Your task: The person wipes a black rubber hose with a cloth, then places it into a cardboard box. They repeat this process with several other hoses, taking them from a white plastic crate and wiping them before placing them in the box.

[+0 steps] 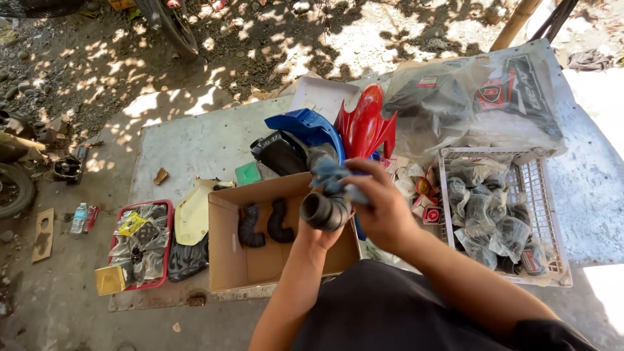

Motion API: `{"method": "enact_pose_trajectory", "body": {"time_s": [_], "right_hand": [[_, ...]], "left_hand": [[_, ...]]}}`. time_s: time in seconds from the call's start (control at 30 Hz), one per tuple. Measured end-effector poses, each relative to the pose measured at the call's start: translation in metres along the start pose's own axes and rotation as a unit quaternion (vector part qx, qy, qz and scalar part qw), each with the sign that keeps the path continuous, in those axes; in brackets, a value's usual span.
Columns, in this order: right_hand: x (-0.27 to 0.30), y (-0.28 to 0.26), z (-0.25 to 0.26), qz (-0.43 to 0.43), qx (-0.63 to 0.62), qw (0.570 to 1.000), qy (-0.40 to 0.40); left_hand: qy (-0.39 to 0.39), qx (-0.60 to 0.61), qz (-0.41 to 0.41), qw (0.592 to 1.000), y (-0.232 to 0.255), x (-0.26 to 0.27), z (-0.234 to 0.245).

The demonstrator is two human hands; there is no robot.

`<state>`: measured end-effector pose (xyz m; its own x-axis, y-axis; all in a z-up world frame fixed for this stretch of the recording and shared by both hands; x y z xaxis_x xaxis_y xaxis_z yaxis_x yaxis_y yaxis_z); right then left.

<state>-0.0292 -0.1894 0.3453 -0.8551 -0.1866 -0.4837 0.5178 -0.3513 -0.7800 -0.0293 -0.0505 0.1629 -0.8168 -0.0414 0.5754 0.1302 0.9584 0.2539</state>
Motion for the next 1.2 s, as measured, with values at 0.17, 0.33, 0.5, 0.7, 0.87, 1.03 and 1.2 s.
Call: {"method": "enact_pose_trajectory", "body": {"time_s": [0.17, 0.33, 0.5, 0.7, 0.87, 1.03, 1.2], "right_hand": [[0.018, -0.029, -0.016, 0.138, -0.002, 0.990, 0.006], [0.018, -0.007, 0.009, 0.111, 0.014, 0.994, -0.017], [0.010, -0.046, 0.002, 0.181, 0.175, 0.967, 0.037], [0.026, -0.003, -0.005, -0.232, 0.017, 0.965, -0.119], [0.018, 0.013, 0.017, -0.285, -0.064, 0.952, -0.090], [0.029, 0.004, 0.003, 0.004, 0.075, 0.997, -0.024], [0.045, 0.007, -0.008, 0.046, 0.106, 0.991, -0.062]], "left_hand": [[-0.048, -0.060, -0.062, 0.995, 0.013, 0.006, -0.035], [-0.074, -0.213, -0.251, 0.942, 0.047, 0.034, -0.071], [-0.108, -0.369, -0.428, 0.818, 0.052, 0.042, -0.090], [-0.077, -0.502, -0.659, 0.554, 0.073, 0.069, -0.105], [-0.095, -0.500, -0.705, 0.494, 0.071, 0.068, -0.095], [-0.112, -0.484, -0.713, 0.495, 0.067, 0.079, -0.115], [-0.118, -0.461, -0.741, 0.475, 0.066, 0.082, -0.118]]}}
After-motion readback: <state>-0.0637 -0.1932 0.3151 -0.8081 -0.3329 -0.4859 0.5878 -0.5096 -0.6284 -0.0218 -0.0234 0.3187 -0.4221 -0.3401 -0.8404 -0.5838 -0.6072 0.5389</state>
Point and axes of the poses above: each hand's wrist, its own x-axis away from the middle knuckle, its own z-axis out of the back of the hand, y = z × x, the point moved 5 cm from there along -x, towards the middle knuckle, and after that the axes turned 10 degrees about -z, right-handed, at the moved point
